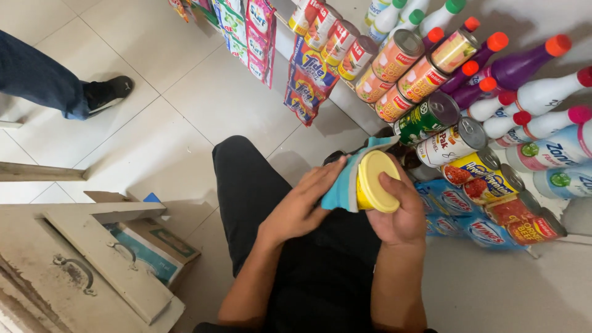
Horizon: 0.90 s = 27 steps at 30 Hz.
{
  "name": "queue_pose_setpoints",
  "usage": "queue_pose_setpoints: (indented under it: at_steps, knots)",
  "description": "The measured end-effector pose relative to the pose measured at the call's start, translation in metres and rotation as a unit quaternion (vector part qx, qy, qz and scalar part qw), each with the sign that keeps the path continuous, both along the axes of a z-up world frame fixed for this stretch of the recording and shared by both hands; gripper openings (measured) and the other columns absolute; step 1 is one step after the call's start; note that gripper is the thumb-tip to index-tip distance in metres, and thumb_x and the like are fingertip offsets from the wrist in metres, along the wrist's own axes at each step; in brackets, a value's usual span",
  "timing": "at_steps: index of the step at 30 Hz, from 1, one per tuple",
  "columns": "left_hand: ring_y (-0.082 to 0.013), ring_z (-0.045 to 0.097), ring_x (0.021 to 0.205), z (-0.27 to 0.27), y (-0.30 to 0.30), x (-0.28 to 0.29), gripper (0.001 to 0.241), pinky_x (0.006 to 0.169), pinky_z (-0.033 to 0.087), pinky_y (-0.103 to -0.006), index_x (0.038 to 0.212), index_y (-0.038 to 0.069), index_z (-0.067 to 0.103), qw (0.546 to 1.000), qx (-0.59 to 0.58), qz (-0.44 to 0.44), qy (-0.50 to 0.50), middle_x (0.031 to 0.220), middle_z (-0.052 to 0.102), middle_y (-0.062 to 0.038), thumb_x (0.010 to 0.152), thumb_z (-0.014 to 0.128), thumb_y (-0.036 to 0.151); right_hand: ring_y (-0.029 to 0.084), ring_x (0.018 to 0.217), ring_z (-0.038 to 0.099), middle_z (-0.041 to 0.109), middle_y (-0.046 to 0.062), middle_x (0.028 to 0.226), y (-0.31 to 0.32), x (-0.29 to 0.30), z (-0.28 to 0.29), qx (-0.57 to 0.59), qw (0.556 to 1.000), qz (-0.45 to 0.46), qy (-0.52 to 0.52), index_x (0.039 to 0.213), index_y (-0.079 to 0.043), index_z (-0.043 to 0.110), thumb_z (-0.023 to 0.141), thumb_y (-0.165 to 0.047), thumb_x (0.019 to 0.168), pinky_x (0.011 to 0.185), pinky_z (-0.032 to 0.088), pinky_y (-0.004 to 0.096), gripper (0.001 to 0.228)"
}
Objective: Cleaning yellow margarine containers with a cloth and placing them on a grocery store shelf.
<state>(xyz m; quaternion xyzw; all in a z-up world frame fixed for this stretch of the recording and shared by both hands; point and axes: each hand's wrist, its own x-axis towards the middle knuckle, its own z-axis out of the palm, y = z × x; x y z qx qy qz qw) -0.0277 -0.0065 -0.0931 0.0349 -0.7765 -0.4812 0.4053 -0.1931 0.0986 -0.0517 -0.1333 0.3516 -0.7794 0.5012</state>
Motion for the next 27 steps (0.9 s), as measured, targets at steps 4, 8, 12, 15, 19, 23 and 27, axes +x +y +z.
queue_pose_setpoints:
  at_steps: [4, 8, 12, 15, 19, 23, 27]
  knots:
    - [-0.0423, 0.039, 0.148, 0.016, 0.000, 0.004, 0.050, 0.121, 0.027, -0.0577, 0.155, 0.010, 0.047, 0.999, -0.014, 0.030, -0.026, 0.157, 0.049, -0.011, 0.106, 0.050, 0.021, 0.033, 0.102, 0.075, 0.074, 0.020, 0.110, 0.007, -0.010, -0.005, 0.024, 0.999, -0.009, 0.025, 0.131, -0.005, 0.057, 0.060, -0.008, 0.091, 0.095, 0.058, 0.047, 0.041]
    - [-0.0362, 0.053, 0.113, -0.056, 0.020, -0.021, 0.044, 0.093, 0.042, -0.0528, 0.136, -0.001, 0.062, 0.938, 0.316, 0.031, 0.137, 0.124, 0.063, -0.018, 0.102, 0.049, 0.023, 0.028, 0.101, 0.075, 0.073, 0.018, 0.110, -0.004, -0.004, -0.016, 0.068, 0.993, -0.063, 0.078, 0.135, -0.004, 0.056, 0.063, -0.009, 0.093, 0.092, 0.062, 0.046, 0.043]
    - [-0.0387, 0.074, 0.095, -0.033, 0.033, -0.040, 0.042, 0.083, 0.061, -0.0528, 0.122, -0.008, 0.070, 0.701, 0.672, 0.103, 0.215, 0.105, 0.073, -0.031, 0.101, 0.064, 0.028, 0.027, 0.103, 0.073, 0.070, 0.016, 0.116, -0.012, 0.002, -0.040, 0.112, 0.971, -0.136, 0.160, 0.140, -0.005, 0.053, 0.070, -0.007, 0.092, 0.089, 0.063, 0.045, 0.051]
    - [-0.0251, 0.067, 0.101, -0.008, 0.038, -0.040, 0.047, 0.091, 0.059, -0.0471, 0.116, -0.006, 0.073, 0.738, 0.635, 0.163, 0.158, 0.107, 0.074, -0.022, 0.103, 0.061, 0.038, 0.026, 0.104, 0.071, 0.068, 0.016, 0.115, -0.013, 0.011, -0.044, 0.116, 0.960, -0.144, 0.209, 0.140, -0.003, 0.053, 0.074, -0.005, 0.091, 0.087, 0.062, 0.046, 0.054]
    - [-0.0252, 0.057, 0.126, -0.047, 0.042, -0.035, 0.045, 0.109, 0.047, -0.0513, 0.138, 0.001, 0.062, 0.878, 0.447, 0.149, 0.080, 0.135, 0.065, -0.017, 0.110, 0.047, 0.032, 0.027, 0.099, 0.073, 0.069, 0.016, 0.110, -0.015, 0.018, -0.037, 0.118, 0.972, -0.091, 0.182, 0.140, -0.004, 0.055, 0.076, -0.001, 0.083, 0.088, 0.063, 0.046, 0.060]
    - [-0.0344, 0.053, 0.129, 0.003, 0.039, -0.022, 0.052, 0.109, 0.044, -0.0560, 0.141, -0.005, 0.055, 0.940, 0.312, 0.133, 0.033, 0.138, 0.060, -0.026, 0.110, 0.034, 0.032, 0.028, 0.096, 0.075, 0.068, 0.015, 0.105, -0.020, 0.024, -0.030, 0.099, 0.985, -0.059, 0.130, 0.140, -0.004, 0.055, 0.075, -0.002, 0.084, 0.080, 0.065, 0.044, 0.059]
    - [-0.0444, 0.049, 0.136, 0.026, 0.052, -0.026, 0.055, 0.115, 0.039, -0.0579, 0.148, -0.003, 0.048, 0.964, 0.232, 0.128, 0.015, 0.145, 0.054, -0.028, 0.108, 0.036, 0.034, 0.018, 0.097, 0.072, 0.064, 0.009, 0.109, -0.028, 0.031, -0.013, 0.095, 0.976, -0.125, 0.154, 0.142, -0.009, 0.049, 0.070, -0.008, 0.094, 0.080, 0.065, 0.032, 0.053]
